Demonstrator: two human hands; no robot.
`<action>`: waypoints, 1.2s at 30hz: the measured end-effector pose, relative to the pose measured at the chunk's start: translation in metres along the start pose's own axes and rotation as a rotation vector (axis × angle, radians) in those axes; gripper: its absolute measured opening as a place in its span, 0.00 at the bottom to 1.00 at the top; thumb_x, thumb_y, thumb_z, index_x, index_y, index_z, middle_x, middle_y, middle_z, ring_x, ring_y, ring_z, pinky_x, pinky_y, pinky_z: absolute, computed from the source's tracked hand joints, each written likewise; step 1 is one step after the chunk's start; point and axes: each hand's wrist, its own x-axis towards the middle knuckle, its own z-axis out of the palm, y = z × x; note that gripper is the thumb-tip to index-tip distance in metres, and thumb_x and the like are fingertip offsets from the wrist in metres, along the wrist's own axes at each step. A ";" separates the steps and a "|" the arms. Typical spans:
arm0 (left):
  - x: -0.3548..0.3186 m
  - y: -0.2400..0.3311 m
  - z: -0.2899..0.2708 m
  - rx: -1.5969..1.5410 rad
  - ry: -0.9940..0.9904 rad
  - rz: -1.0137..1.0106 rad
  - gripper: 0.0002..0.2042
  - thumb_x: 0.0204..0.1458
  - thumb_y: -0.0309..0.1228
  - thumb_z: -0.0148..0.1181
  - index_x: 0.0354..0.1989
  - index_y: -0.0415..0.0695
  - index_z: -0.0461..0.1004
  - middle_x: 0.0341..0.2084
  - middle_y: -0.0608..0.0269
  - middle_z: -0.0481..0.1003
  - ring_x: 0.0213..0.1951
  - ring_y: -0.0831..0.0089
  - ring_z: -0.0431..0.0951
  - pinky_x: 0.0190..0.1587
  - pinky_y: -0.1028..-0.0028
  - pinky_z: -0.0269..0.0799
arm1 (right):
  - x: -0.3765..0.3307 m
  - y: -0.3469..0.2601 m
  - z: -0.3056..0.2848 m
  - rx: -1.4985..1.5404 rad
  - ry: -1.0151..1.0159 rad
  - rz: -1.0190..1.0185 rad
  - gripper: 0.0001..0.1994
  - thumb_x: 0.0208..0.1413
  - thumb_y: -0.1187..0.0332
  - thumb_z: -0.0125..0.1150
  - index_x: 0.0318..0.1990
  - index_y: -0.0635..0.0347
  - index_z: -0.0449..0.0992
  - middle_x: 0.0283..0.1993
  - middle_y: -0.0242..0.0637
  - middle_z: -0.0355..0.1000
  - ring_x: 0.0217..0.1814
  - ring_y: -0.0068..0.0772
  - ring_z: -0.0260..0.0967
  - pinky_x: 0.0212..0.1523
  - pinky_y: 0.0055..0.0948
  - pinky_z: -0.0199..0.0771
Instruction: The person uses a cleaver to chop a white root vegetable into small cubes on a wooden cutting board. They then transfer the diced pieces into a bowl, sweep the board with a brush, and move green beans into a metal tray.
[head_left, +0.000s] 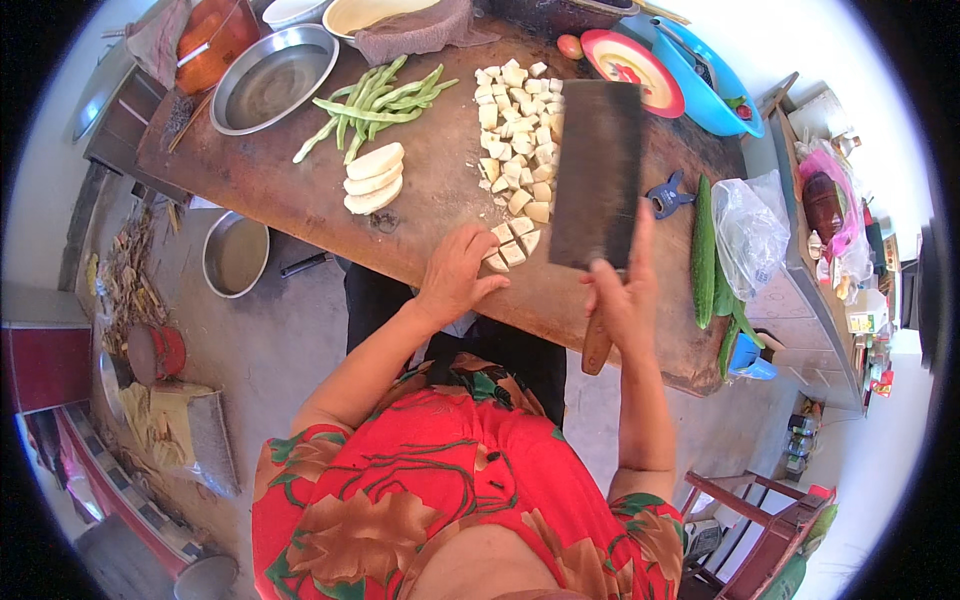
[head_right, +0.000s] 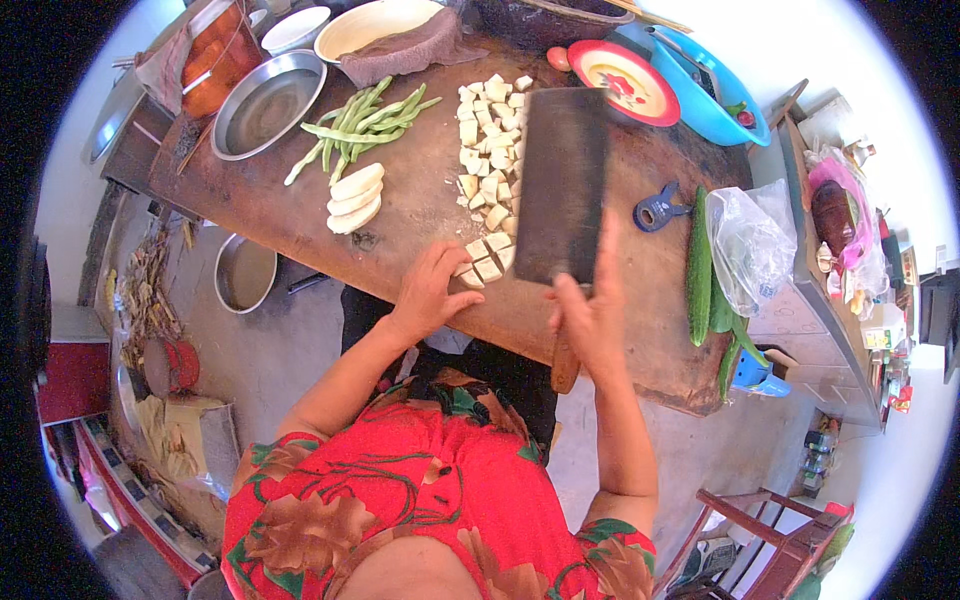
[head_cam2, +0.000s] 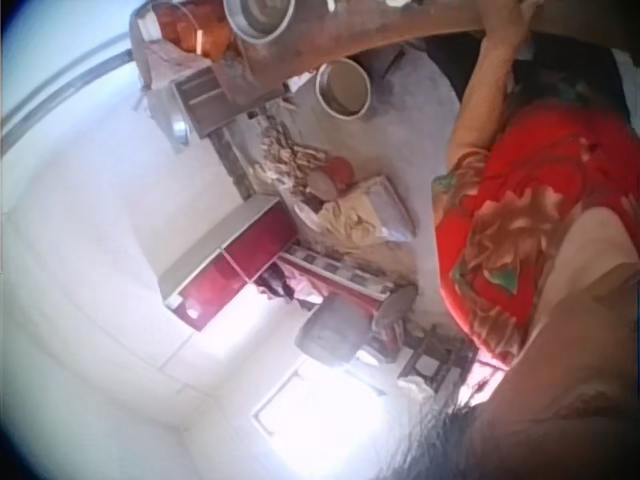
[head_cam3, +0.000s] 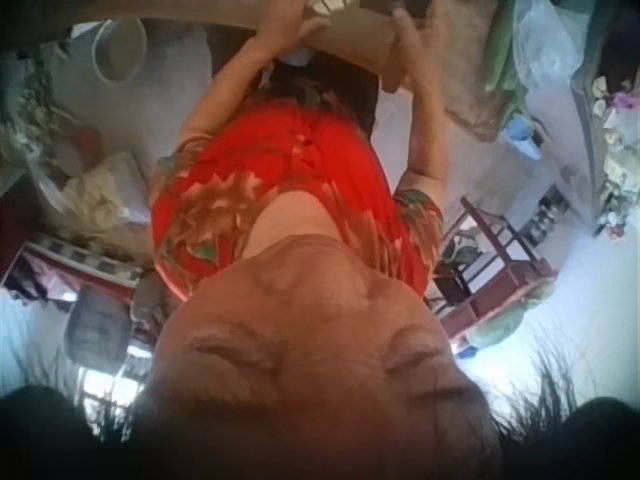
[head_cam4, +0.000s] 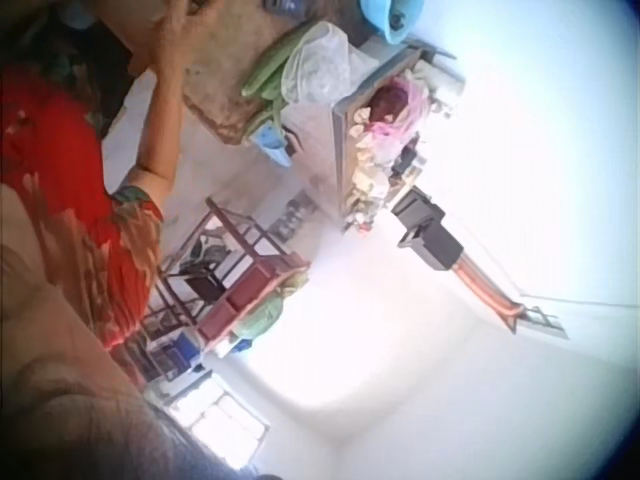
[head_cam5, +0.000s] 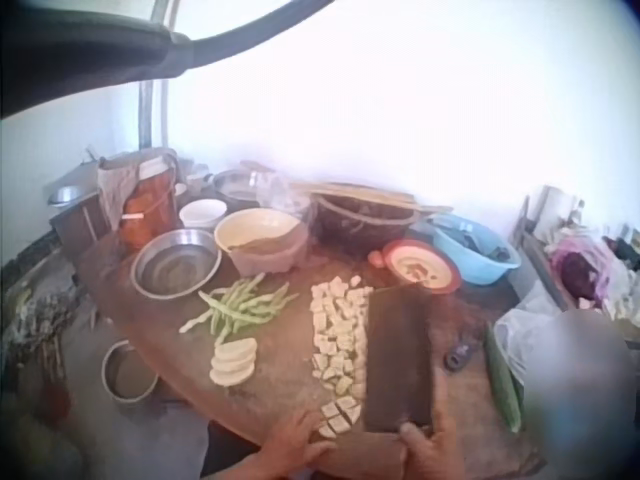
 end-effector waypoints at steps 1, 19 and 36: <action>0.003 0.000 0.001 -0.025 -0.039 -0.029 0.24 0.37 0.32 0.73 0.44 0.43 0.69 0.42 0.55 0.69 0.42 0.53 0.72 0.43 0.62 0.70 | -0.005 -0.002 -0.003 0.037 0.124 -0.037 0.42 0.53 0.81 0.49 0.74 0.47 0.37 0.64 0.46 0.60 0.25 0.22 0.67 0.18 0.18 0.69; 0.037 -0.019 -0.063 0.502 0.365 -0.099 0.24 0.34 0.31 0.73 0.44 0.47 0.73 0.48 0.56 0.69 0.51 0.55 0.68 0.53 0.55 0.61 | -0.068 0.049 -0.026 0.309 0.229 0.073 0.43 0.55 0.83 0.48 0.74 0.48 0.34 0.55 0.51 0.66 0.20 0.24 0.66 0.18 0.21 0.69; 0.012 -0.017 -0.089 0.296 0.324 -0.079 0.11 0.41 0.25 0.68 0.36 0.44 0.78 0.36 0.58 0.74 0.39 0.58 0.76 0.41 0.64 0.71 | -0.080 0.047 -0.033 0.383 0.280 -0.005 0.42 0.55 0.85 0.46 0.74 0.48 0.35 0.56 0.49 0.66 0.23 0.24 0.69 0.17 0.21 0.71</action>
